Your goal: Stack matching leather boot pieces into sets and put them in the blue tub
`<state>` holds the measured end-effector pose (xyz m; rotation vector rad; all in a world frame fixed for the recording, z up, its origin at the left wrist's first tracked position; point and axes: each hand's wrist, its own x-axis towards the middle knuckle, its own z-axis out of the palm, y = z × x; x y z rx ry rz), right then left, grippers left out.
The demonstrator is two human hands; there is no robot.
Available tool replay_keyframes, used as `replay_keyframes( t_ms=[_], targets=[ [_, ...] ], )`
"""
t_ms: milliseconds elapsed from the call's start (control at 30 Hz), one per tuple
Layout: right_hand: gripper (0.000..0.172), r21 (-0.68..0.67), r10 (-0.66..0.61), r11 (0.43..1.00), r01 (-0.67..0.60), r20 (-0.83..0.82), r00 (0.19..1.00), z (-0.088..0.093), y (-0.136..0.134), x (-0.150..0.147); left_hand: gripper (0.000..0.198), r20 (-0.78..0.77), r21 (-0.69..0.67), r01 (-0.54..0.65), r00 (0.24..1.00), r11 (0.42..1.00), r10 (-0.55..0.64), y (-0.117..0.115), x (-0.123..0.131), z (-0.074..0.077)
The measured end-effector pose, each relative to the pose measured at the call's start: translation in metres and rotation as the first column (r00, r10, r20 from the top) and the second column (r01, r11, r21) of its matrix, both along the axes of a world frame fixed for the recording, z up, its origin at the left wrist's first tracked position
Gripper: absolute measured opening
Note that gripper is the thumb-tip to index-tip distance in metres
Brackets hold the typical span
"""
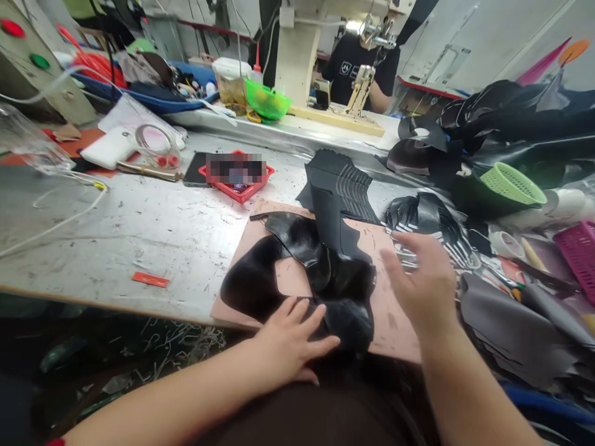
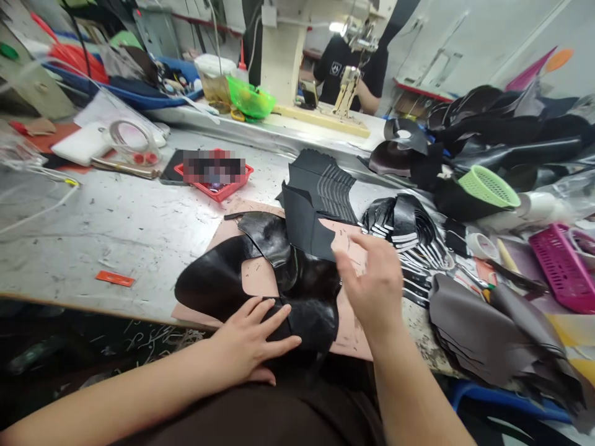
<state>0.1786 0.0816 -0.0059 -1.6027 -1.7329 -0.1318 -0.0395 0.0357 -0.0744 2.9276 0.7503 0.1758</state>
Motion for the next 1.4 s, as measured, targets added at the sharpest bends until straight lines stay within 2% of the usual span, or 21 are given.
replay_keyframes(
  t_ms=[33, 67, 100, 133, 167, 233, 267, 300, 333, 400, 467, 533, 667, 733, 800, 900, 1033, 1133, 1200, 1300, 1400],
  targets=[
    [0.025, -0.003, 0.181, 0.983, -0.182, 0.101, 0.978, 0.008, 0.012, -0.015, 0.067, -0.029, -0.022, 0.012, 1.000, 1.000, -0.013, 0.000, 0.001, 0.005],
    [0.023, -0.097, 0.360, 0.932, -0.348, 0.181, 0.915, 0.016, 0.027, -0.033, 0.066, -0.069, -0.045, 0.024, 0.997, 0.999, -0.027, 0.000, 0.003, 0.011],
    [0.025, -0.264, 0.487, 0.864, -0.428, 0.227, 0.843, 0.021, 0.044, -0.052, 0.064, -0.117, -0.066, 0.029, 0.992, 0.997, -0.037, 0.001, 0.005, 0.018],
    [0.029, -0.442, 0.567, 0.787, -0.430, 0.245, 0.786, 0.025, 0.062, -0.071, 0.063, -0.159, -0.088, 0.036, 0.986, 0.995, -0.049, 0.004, 0.006, 0.027],
    [0.037, -0.597, 0.595, 0.717, -0.359, 0.256, 0.762, 0.026, 0.080, -0.089, 0.062, -0.185, -0.118, 0.048, 0.980, 0.992, -0.069, 0.008, 0.007, 0.036],
    [0.046, -0.703, 0.604, 0.653, -0.283, 0.257, 0.755, 0.023, 0.114, -0.117, 0.057, -0.187, -0.203, 0.056, 0.978, 0.978, -0.095, 0.021, 0.007, 0.056],
    [0.051, -0.743, 0.601, 0.622, -0.245, 0.254, 0.758, 0.019, 0.128, -0.125, 0.052, -0.172, -0.237, 0.024, 0.983, 0.971, -0.067, 0.031, 0.006, 0.063],
    [0.055, -0.766, 0.595, 0.604, -0.220, 0.250, 0.764, 0.014, 0.139, -0.130, 0.045, -0.165, -0.254, -0.040, 0.986, 0.966, -0.002, 0.043, 0.004, 0.069],
    [0.059, -0.785, 0.589, 0.587, -0.198, 0.246, 0.770, 0.010, 0.148, -0.132, 0.037, -0.165, -0.229, -0.149, 0.980, 0.962, 0.113, 0.054, 0.002, 0.072],
    [0.062, -0.807, 0.577, 0.565, -0.175, 0.234, 0.782, 0.003, 0.159, -0.130, 0.028, -0.175, -0.143, -0.358, 0.927, 0.923, 0.332, 0.077, -0.003, 0.069],
    [0.055, -0.809, 0.576, 0.554, -0.198, 0.200, 0.792, 0.001, 0.163, -0.122, 0.025, -0.177, -0.089, -0.465, 0.877, 0.881, 0.446, 0.093, -0.010, 0.058],
    [0.039, -0.797, 0.596, 0.540, -0.269, 0.138, 0.791, 0.004, 0.159, -0.111, 0.024, -0.176, -0.081, -0.499, 0.859, 0.863, 0.480, 0.099, -0.017, 0.045],
    [0.010, -0.710, 0.648, 0.555, -0.433, 0.042, 0.761, 0.014, 0.128, -0.081, 0.023, -0.157, -0.096, -0.515, 0.853, 0.852, 0.498, 0.093, -0.027, 0.032],
    [0.012, -0.663, 0.681, 0.555, -0.502, 0.015, 0.732, 0.016, 0.103, -0.065, 0.023, -0.154, -0.114, -0.520, 0.851, 0.846, 0.502, 0.088, -0.027, 0.033],
    [0.018, -0.620, 0.741, 0.523, -0.585, -0.009, 0.672, 0.013, 0.079, -0.052, 0.022, -0.159, -0.137, -0.519, 0.852, 0.844, 0.498, 0.089, -0.025, 0.037],
    [0.030, -0.576, 0.824, 0.490, -0.654, 0.062, 0.563, 0.003, 0.054, -0.041, 0.017, -0.185, -0.189, -0.506, 0.860, 0.841, 0.476, 0.100, -0.019, 0.044],
    [0.042, -0.509, 0.812, 0.576, -0.640, 0.271, 0.517, -0.012, 0.045, -0.038, 0.014, -0.233, -0.317, -0.483, 0.874, 0.816, 0.426, 0.130, -0.015, 0.051],
    [0.048, -0.446, 0.788, 0.615, -0.650, 0.333, 0.517, -0.019, 0.048, -0.037, 0.021, -0.195, -0.421, -0.490, 0.871, 0.764, 0.451, 0.151, -0.014, 0.054],
    [0.041, -0.404, 0.773, 0.634, -0.660, 0.372, 0.515, -0.021, 0.048, -0.036, 0.026, -0.143, -0.508, -0.473, 0.870, 0.719, 0.472, 0.158, -0.012, 0.053],
    [0.028, -0.351, 0.739, 0.666, -0.658, 0.425, 0.522, -0.020, 0.042, -0.035, 0.022, -0.063, -0.669, -0.384, 0.882, 0.636, 0.466, 0.157, -0.006, 0.050],
    [0.025, -0.251, 0.674, 0.704, -0.665, 0.532, 0.512, -0.013, 0.024, -0.032, 0.021, 0.036, -0.805, -0.281, 0.855, 0.522, 0.517, 0.146, 0.000, 0.052]
  ],
)
